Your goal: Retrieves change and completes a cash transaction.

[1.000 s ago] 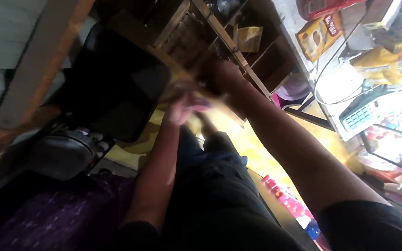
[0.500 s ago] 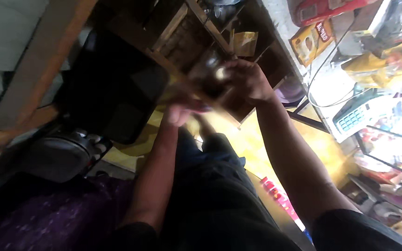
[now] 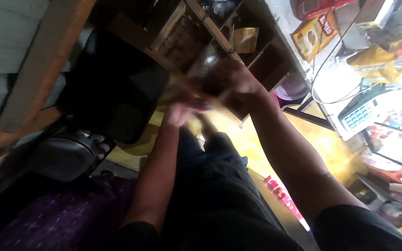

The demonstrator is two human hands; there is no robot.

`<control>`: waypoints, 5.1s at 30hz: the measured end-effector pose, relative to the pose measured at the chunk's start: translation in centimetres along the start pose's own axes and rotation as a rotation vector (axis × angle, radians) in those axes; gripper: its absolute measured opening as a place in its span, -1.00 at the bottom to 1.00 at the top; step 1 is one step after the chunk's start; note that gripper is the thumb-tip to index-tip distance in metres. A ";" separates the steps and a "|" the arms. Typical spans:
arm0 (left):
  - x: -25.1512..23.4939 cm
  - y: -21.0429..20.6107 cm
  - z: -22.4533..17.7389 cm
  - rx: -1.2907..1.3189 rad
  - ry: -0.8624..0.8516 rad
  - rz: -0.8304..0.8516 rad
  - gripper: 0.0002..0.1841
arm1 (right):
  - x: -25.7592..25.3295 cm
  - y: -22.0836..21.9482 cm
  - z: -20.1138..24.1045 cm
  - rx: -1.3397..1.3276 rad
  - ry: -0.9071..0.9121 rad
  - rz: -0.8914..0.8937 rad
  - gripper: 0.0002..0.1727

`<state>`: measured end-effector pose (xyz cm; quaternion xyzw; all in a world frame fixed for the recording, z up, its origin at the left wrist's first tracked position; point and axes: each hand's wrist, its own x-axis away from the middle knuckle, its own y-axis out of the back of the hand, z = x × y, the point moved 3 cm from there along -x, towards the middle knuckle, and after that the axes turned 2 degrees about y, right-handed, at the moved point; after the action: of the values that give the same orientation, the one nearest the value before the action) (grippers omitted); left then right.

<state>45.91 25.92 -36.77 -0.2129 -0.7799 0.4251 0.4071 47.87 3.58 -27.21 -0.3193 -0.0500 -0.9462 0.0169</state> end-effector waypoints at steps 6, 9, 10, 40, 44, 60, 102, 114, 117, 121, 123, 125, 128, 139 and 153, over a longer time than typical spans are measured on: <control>0.1 -0.4 -0.1 -0.029 -0.005 -0.056 -0.85 | -2.9 -2.7 0.8 0.623 -0.258 -0.063 -0.62; 0.0 -0.5 0.0 -0.034 -0.013 -0.069 -0.84 | -4.1 -4.1 0.2 0.794 -0.327 -0.027 -0.47; 0.0 -0.6 -0.1 -0.042 -0.015 -0.081 -0.84 | -4.2 -4.2 0.3 0.786 -0.303 -0.012 -0.49; 0.2 -1.0 -0.1 -0.068 -0.019 -0.133 -0.83 | -4.7 -3.7 -0.3 0.884 -0.217 0.110 -0.57; 0.2 -0.9 0.2 -0.075 -0.022 -0.124 -0.89 | -3.1 -0.8 1.0 0.391 -0.010 -0.066 -0.73; 0.3 -1.0 0.1 -0.059 -0.024 -0.165 -0.82 | -3.5 -3.7 0.4 0.906 -0.291 0.067 -0.56; -0.1 0.0 0.3 -0.031 -0.039 -0.067 -0.75 | -0.5 0.0 -0.6 -0.016 0.120 -0.191 -0.94; 0.1 -0.4 0.2 -0.071 -0.020 -0.096 -0.85 | -2.9 -2.1 1.2 0.731 -0.239 -0.184 -0.63; 0.0 -0.7 0.1 -0.069 -0.010 -0.101 -0.89 | -3.3 -2.2 1.1 0.878 -0.360 -0.148 -0.55; 0.1 -1.0 -0.2 -0.098 -0.015 -0.116 -0.83 | -2.8 -1.8 1.0 0.907 -0.387 -0.096 -0.54; 0.1 -1.1 -0.2 -0.098 -0.007 -0.135 -0.82 | -2.4 -1.6 0.7 0.949 -0.396 -0.080 -0.56; 0.0 -1.2 -0.1 -0.088 -0.002 -0.155 -0.83 | -2.0 -1.9 1.3 0.985 -0.468 -0.053 -0.59; 0.0 -1.1 -0.3 -0.087 -0.007 -0.159 -0.84 | -1.8 -2.8 2.0 1.021 -0.520 -0.088 -0.63; -0.1 -0.8 -0.1 -0.105 -0.013 -0.134 -0.82 | -3.9 -2.9 -0.5 0.989 -0.446 -0.128 -0.44; -0.1 -1.1 -0.2 -0.070 -0.027 -0.066 -0.90 | -0.8 1.4 -0.4 -0.151 -0.028 -0.089 -0.82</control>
<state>46.13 25.29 -35.82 -0.1956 -0.8063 0.3866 0.4026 48.36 2.15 -27.91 -0.3301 0.0070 -0.9426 -0.0500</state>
